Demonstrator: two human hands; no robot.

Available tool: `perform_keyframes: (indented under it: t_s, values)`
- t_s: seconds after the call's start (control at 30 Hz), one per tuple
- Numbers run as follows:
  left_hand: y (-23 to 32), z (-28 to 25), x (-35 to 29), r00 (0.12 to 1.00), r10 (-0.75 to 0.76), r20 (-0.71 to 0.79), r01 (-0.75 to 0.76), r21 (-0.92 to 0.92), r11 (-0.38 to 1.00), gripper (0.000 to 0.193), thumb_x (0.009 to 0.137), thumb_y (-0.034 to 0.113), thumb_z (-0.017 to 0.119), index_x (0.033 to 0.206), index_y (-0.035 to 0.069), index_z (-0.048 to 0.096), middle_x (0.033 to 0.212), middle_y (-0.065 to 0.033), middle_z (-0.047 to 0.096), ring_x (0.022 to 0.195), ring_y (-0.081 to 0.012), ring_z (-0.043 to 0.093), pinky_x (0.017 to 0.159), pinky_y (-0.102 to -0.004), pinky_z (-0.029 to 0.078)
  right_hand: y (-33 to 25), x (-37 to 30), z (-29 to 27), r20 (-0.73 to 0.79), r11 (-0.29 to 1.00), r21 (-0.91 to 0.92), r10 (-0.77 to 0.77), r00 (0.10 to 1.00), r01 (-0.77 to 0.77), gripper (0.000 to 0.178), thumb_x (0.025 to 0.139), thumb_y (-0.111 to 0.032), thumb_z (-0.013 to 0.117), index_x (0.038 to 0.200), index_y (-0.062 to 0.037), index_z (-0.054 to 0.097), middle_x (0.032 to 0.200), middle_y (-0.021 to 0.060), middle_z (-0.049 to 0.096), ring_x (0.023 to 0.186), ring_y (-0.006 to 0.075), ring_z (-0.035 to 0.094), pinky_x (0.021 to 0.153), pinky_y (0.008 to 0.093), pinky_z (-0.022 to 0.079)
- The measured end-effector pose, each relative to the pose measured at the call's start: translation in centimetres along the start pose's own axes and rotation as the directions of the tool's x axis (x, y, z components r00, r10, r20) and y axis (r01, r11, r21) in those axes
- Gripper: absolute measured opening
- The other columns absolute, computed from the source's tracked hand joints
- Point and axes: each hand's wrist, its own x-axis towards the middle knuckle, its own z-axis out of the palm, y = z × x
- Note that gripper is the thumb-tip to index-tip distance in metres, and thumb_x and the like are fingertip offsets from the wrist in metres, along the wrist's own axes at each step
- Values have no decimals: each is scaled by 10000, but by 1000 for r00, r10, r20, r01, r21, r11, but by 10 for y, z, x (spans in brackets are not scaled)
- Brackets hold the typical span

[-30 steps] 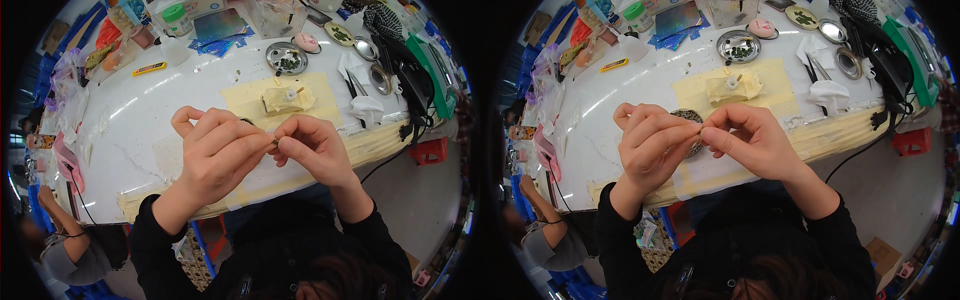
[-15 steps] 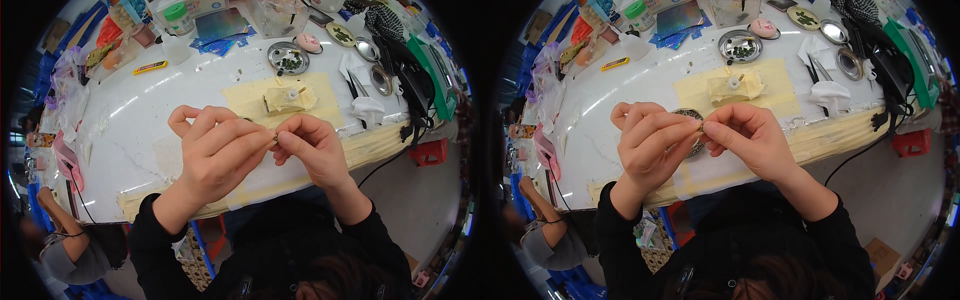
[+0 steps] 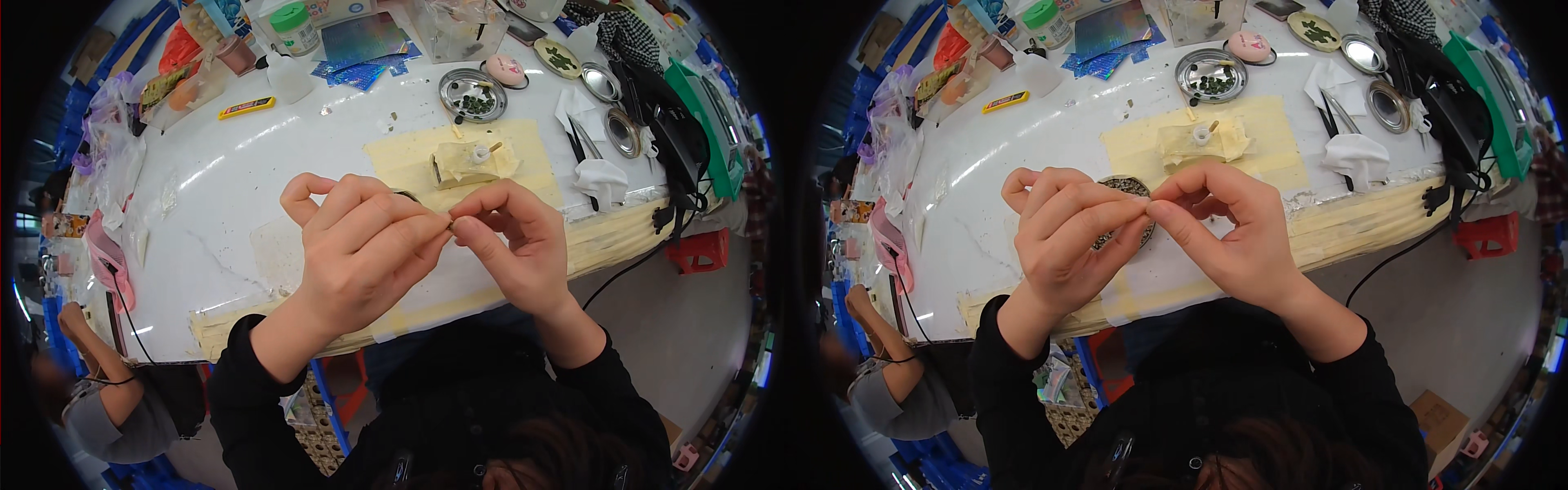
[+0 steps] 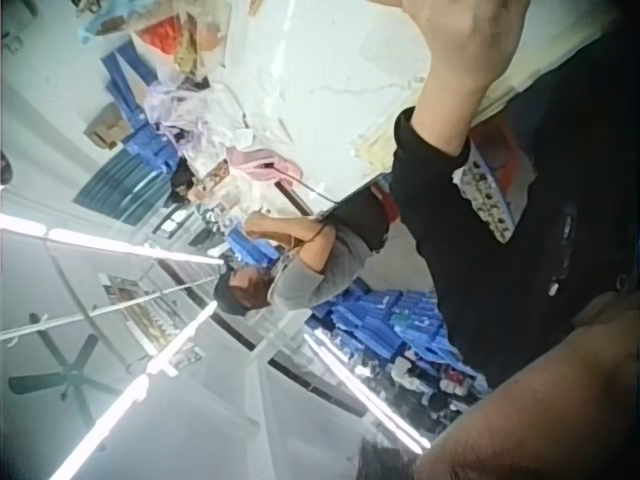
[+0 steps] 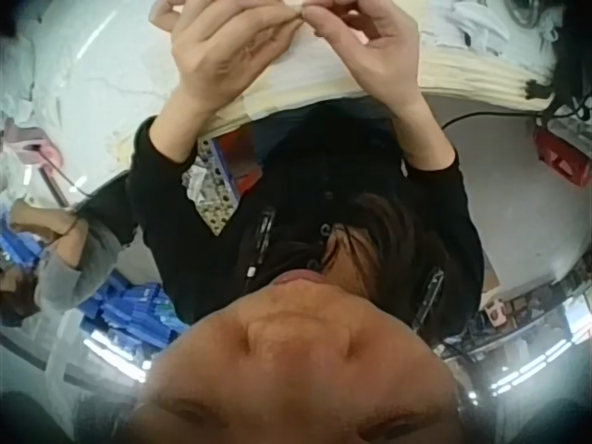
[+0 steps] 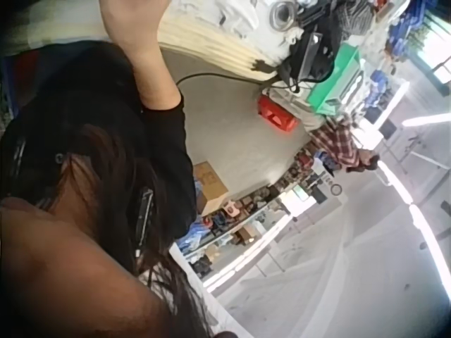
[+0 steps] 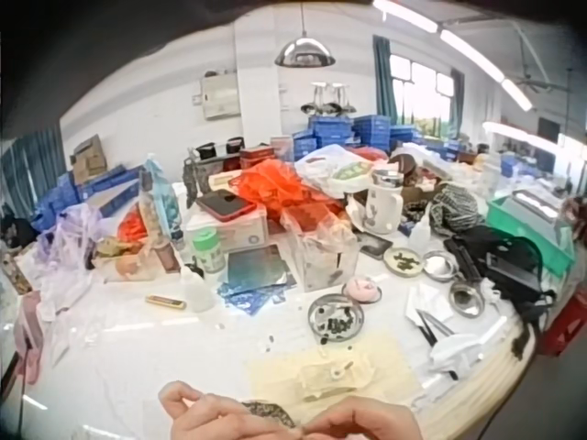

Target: Assembling small metal components by hand on a workbench.

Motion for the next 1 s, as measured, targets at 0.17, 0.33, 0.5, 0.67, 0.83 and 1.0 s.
perform_keyframes:
  t_s: [0.17,0.33,0.5,0.67,0.83,1.0]
  values:
    - [-3,0,0,1000,-9,-12,8,-58,998,253,638,89,844,859,148,735,813,54,676,734,-145,569,795,-354,288,-2,-1,-4,110,934,259,223,969,-244,143,944,-109,671,1013,13,644,884,4,658,802,59,599,692,216,515]
    - [1,-2,-1,999,37,1,-37,37,999,273,620,110,848,867,150,740,835,50,690,740,-155,568,798,-355,287,-4,0,-6,140,962,167,193,971,-215,139,953,-109,658,993,23,641,863,19,657,778,67,608,679,205,505]
    - [2,-4,0,998,58,18,-59,36,998,286,615,112,843,880,150,742,862,42,700,758,-158,565,801,-358,292,-6,0,-8,166,941,202,239,957,-271,148,969,-128,643,974,20,640,842,32,661,757,74,620,692,218,515]
    - [-6,-1,0,999,-11,48,21,-218,976,263,651,92,839,892,137,746,883,33,710,770,-160,562,794,-346,303,1,0,-11,284,830,417,269,920,-372,198,998,-189,613,991,8,635,854,49,676,762,85,640,703,237,534]
    - [-9,1,-1,998,-43,45,51,-220,974,246,667,83,835,890,137,746,873,39,708,768,-160,560,790,-339,305,2,0,-5,260,791,454,322,910,-410,193,1002,-185,604,1013,5,634,873,52,686,764,97,649,717,240,543]
    - [-2,-2,0,1000,8,7,-8,39,999,249,655,88,842,875,139,738,843,41,694,768,-157,571,787,-335,303,-4,-4,4,-7,997,38,75,997,-75,102,936,-68,659,980,24,662,851,58,693,742,110,660,691,243,549]
